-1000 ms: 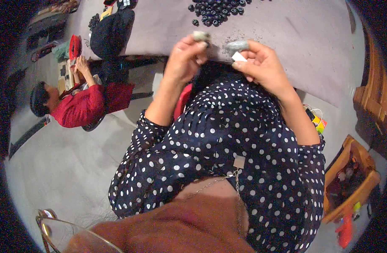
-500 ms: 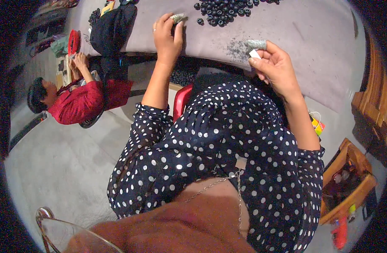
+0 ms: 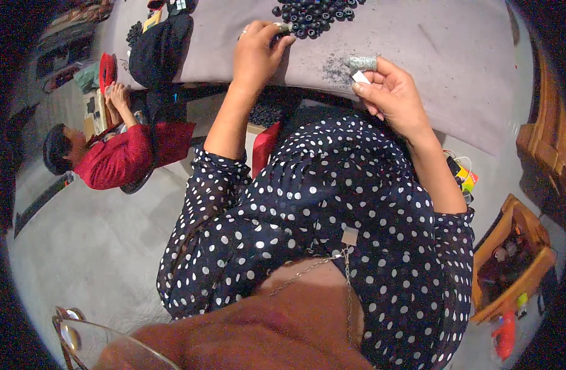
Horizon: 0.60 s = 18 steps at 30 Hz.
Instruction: The person sorts and inspects small black plastic parts by hand at a workstation.
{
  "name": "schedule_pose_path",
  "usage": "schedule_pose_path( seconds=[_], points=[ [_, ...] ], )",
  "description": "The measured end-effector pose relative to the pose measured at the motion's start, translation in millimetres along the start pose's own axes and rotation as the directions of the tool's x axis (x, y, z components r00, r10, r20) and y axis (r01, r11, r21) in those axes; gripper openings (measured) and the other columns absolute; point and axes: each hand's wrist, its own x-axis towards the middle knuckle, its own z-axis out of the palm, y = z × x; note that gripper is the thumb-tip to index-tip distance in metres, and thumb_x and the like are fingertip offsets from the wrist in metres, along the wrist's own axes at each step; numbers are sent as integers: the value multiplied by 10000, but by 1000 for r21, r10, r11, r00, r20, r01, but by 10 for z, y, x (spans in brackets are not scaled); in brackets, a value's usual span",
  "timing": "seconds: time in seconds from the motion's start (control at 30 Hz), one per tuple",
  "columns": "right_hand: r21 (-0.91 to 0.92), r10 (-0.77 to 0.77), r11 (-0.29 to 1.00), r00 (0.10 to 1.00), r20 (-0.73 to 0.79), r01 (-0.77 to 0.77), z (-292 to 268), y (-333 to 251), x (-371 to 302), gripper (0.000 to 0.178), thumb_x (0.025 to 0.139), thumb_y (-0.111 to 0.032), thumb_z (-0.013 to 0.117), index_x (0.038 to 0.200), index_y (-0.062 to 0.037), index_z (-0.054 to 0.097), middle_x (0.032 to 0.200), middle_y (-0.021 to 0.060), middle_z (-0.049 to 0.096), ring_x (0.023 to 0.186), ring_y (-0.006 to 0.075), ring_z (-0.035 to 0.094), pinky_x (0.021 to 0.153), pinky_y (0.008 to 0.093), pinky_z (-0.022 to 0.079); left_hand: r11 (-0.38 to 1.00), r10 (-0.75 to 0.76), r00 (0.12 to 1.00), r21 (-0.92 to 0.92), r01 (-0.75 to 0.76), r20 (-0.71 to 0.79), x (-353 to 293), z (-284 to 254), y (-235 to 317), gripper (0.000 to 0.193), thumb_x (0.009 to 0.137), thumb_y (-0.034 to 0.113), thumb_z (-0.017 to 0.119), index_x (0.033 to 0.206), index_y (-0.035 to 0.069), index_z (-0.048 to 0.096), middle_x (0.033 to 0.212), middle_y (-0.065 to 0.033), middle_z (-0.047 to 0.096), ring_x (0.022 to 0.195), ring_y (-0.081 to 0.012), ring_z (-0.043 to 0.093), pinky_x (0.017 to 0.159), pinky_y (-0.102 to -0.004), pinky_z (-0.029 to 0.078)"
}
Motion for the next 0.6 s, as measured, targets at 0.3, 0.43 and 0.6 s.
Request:
schedule_pose_path(
  seconds=[0.3,0.43,0.6],
  points=[
    [-28,-3,1000,1000,-6,3,54,-16,-25,308,838,-94,625,1124,-18,538,777,-11,578,482,7,431,390,137,313,998,38,999,60,-37,-24,-43,34,-66,73,748,101,656,801,65,621,807,-99,591,730,-299,583,643,-403,484],
    [-15,-5,1000,1000,-17,5,65,-26,-41,304,836,-90,626,1119,-17,542,787,-10,578,494,6,438,407,136,324,985,-15,996,-173,-2,-92,17,-79,-76,91,767,52,625,852,81,637,781,-118,590,703,-299,585,612,-373,489],
    [-12,-57,998,998,18,57,179,-73,-26,348,835,-73,630,1160,-21,518,784,-18,567,567,0,468,460,135,367,-31,-371,693,-754,656,618,-120,-279,553,166,879,95,579,999,-12,620,921,-111,661,709,-138,639,663,-249,531]
  ],
)
